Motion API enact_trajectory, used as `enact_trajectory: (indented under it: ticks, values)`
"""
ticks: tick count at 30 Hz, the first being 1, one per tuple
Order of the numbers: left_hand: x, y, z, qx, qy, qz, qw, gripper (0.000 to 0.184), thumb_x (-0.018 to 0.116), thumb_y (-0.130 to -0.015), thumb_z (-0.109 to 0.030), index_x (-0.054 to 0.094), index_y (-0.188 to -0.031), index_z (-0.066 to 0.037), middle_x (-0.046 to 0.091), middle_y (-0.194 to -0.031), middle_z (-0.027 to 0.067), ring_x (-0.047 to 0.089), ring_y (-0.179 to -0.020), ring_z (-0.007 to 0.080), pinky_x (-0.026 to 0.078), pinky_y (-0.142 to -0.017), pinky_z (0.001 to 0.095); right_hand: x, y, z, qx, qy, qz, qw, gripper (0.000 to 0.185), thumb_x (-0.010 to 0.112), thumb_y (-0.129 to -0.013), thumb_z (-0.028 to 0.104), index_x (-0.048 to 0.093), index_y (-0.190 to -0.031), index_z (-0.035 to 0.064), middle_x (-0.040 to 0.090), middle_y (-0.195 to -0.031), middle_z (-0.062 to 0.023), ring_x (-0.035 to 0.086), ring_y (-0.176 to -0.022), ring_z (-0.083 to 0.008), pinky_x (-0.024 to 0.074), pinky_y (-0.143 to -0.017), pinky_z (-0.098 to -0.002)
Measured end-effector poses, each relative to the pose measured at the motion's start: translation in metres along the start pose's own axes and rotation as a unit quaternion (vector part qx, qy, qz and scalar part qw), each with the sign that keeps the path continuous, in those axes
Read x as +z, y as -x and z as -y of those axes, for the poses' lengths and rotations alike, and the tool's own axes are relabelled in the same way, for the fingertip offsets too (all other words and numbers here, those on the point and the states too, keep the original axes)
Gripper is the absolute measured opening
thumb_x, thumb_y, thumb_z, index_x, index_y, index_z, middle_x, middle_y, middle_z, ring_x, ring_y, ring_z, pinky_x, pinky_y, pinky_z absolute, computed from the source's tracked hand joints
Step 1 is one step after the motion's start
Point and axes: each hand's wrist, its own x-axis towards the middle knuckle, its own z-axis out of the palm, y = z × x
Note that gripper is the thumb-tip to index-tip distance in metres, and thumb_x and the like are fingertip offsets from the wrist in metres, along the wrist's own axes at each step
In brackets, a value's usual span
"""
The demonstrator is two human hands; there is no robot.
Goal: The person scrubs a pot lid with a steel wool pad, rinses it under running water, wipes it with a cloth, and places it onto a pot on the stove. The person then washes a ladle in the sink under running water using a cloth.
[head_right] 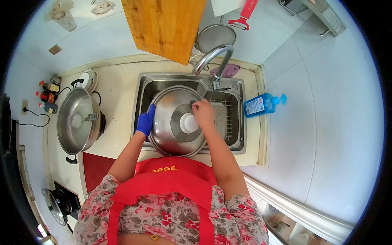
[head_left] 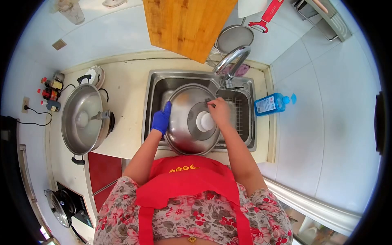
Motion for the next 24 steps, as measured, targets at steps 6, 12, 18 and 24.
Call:
enact_trajectory:
  ticks: [6, 12, 18, 24]
  values:
    - [0.0, 0.004, 0.006, 0.014, -0.025, 0.009, 1.0, 0.068, 0.041, -0.084, -0.056, 0.06, -0.069, 0.007, 0.054, -0.067, 0.0299, 0.055, -0.065, 0.0413, 0.042, -0.066, 0.0434, 0.002, -0.011, 0.009, -0.006, -0.009, 0.0, 1.0, 0.008, 0.063, -0.07, 0.015, 0.065, -0.073, 0.0082, 0.056, -0.08, -0.0101, 0.057, -0.074, -0.029, 0.0461, -0.065, -0.0376]
    - [-0.005, 0.003, -0.007, -0.037, -0.013, 0.075, 0.996, 0.046, 0.039, -0.089, -0.044, 0.062, -0.093, -0.005, 0.055, -0.07, 0.0267, 0.054, -0.068, 0.0413, 0.042, -0.066, 0.0443, -0.005, -0.01, -0.021, 0.094, 0.024, 0.032, 0.995, 0.009, 0.064, -0.068, 0.015, 0.065, -0.075, 0.0083, 0.057, -0.081, -0.0099, 0.057, -0.077, -0.0291, 0.0454, -0.066, -0.0377]
    - [-0.003, 0.003, -0.017, 0.057, -0.037, 0.039, 0.997, 0.05, 0.04, -0.088, -0.046, 0.062, -0.088, -0.001, 0.054, -0.067, 0.0269, 0.053, -0.065, 0.0417, 0.041, -0.065, 0.0438, -0.008, -0.018, -0.012, 0.048, 0.047, 0.014, 0.998, 0.009, 0.065, -0.068, 0.016, 0.065, -0.074, 0.0093, 0.057, -0.082, -0.0086, 0.058, -0.076, -0.0285, 0.0458, -0.066, -0.038]
    - [0.006, -0.005, -0.006, -0.001, 0.0, 0.053, 0.999, 0.063, 0.044, -0.084, -0.054, 0.06, -0.075, 0.007, 0.054, -0.067, 0.029, 0.055, -0.066, 0.0411, 0.042, -0.065, 0.042, -0.005, -0.024, 0.004, 0.055, 0.062, 0.019, 0.996, 0.01, 0.066, -0.067, 0.017, 0.064, -0.073, 0.0094, 0.057, -0.08, -0.0077, 0.058, -0.077, -0.0271, 0.0458, -0.066, -0.0371]
